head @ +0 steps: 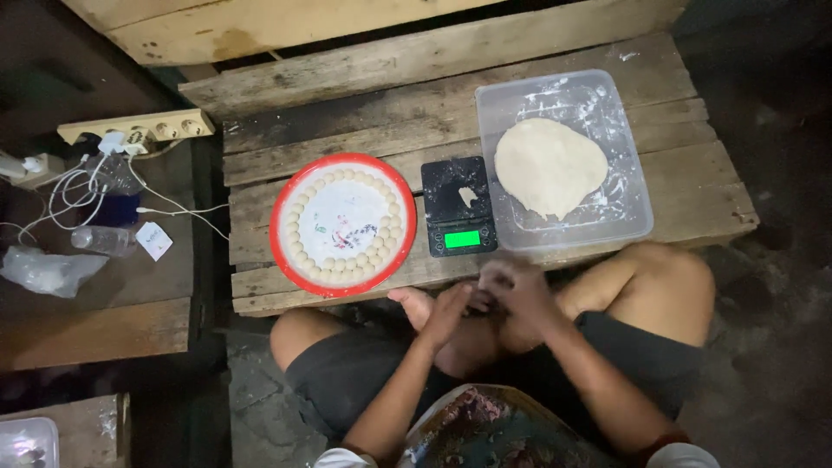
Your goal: Portioning dough into small, equal-sized balls by pinching off pieces and weighing them on a digital scale.
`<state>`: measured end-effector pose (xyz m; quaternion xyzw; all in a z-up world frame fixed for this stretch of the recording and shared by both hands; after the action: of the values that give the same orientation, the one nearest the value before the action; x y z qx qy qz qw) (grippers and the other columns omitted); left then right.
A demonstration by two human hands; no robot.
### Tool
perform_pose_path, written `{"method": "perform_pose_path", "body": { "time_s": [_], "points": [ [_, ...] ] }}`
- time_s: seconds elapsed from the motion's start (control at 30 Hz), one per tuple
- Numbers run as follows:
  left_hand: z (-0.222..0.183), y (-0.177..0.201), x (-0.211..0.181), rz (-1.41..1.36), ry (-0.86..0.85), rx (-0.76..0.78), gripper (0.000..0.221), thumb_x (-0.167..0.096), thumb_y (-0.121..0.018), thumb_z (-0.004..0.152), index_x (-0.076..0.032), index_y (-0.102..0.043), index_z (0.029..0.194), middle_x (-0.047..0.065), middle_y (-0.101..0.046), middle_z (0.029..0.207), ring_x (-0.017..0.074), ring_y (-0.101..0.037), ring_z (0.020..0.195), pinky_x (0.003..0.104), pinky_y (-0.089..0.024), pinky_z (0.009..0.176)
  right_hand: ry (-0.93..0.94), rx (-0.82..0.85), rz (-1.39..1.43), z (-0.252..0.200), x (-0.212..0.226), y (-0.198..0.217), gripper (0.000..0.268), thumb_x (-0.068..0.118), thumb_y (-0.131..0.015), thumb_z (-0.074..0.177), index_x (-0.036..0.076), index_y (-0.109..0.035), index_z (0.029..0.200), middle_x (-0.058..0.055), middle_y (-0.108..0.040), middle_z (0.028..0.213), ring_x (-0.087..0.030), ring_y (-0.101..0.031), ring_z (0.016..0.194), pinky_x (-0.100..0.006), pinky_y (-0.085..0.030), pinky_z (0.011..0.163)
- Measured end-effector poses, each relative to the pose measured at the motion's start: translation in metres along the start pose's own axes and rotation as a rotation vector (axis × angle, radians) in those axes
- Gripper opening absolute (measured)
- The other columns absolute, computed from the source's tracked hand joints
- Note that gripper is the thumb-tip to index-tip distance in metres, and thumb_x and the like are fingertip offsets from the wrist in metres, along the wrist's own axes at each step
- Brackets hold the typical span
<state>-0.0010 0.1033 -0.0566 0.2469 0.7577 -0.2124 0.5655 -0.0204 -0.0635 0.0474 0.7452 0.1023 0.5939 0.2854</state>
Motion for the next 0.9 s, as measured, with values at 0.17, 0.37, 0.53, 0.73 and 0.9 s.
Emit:
{"method": "perform_pose_path", "body": {
  "time_s": [0.17, 0.37, 0.53, 0.73, 0.9],
  "points": [
    [-0.003, -0.005, 0.019, -0.515, 0.200, 0.015, 0.025, -0.027, -0.061, 0.105, -0.005, -0.071, 0.110, 0.004, -0.072, 0.100, 0.0151, -0.067, 0.093, 0.031, -0.055, 0.085, 0.282, 0.046, -0.256, -0.028, -0.023, -0.041, 0.028, 0.032, -0.071, 0.095, 0.013, -0.074, 0.114, -0.014, -0.077, 0.101, -0.033, -0.073, 0.098, -0.042, -0.061, 0.087],
    [0.001, 0.006, 0.003, -0.491, 0.214, -0.047, 0.016, -0.023, -0.070, 0.100, -0.010, -0.068, 0.091, 0.003, -0.069, 0.082, 0.0156, -0.069, 0.074, 0.025, -0.055, 0.065, 0.211, 0.086, -0.298, -0.028, 0.022, -0.025, 0.043, 0.042, -0.063, 0.102, 0.007, -0.067, 0.126, -0.023, -0.071, 0.111, -0.044, -0.067, 0.105, -0.053, -0.056, 0.093],
    [0.000, 0.007, 0.010, -0.514, 0.141, -0.053, 0.013, -0.019, -0.071, 0.099, -0.008, -0.069, 0.093, 0.003, -0.068, 0.083, 0.0147, -0.069, 0.076, 0.027, -0.054, 0.070, 0.192, 0.152, -0.222, -0.033, 0.021, -0.026, 0.036, 0.030, -0.063, 0.102, 0.000, -0.069, 0.119, -0.027, -0.072, 0.111, -0.046, -0.065, 0.106, -0.054, -0.053, 0.092],
    [0.010, 0.007, 0.012, -0.460, 0.089, 0.027, 0.013, -0.019, -0.070, 0.099, -0.006, -0.071, 0.101, 0.004, -0.072, 0.086, 0.0146, -0.072, 0.076, 0.025, -0.055, 0.065, 0.307, 0.153, -0.187, -0.012, -0.048, -0.040, 0.022, 0.035, -0.076, 0.092, 0.018, -0.076, 0.105, 0.002, -0.077, 0.110, -0.020, -0.070, 0.109, -0.033, -0.054, 0.096],
    [0.009, 0.010, 0.019, -0.481, 0.122, 0.014, 0.015, -0.019, -0.071, 0.098, -0.004, -0.070, 0.101, 0.004, -0.072, 0.084, 0.0111, -0.069, 0.072, 0.021, -0.051, 0.062, 0.296, 0.255, -0.068, -0.017, -0.021, -0.030, 0.039, 0.041, -0.084, 0.085, 0.014, -0.077, 0.112, -0.002, -0.077, 0.115, -0.022, -0.071, 0.108, -0.036, -0.055, 0.098]
  ]
}}
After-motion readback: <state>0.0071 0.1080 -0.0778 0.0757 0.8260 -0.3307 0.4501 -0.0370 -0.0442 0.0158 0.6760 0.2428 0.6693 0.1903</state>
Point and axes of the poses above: each hand's wrist, its own z-axis towards the middle knuckle, its own y-axis out of the back of the hand, x = y × z, the point moved 5 cm from there along z, towards the middle knuckle
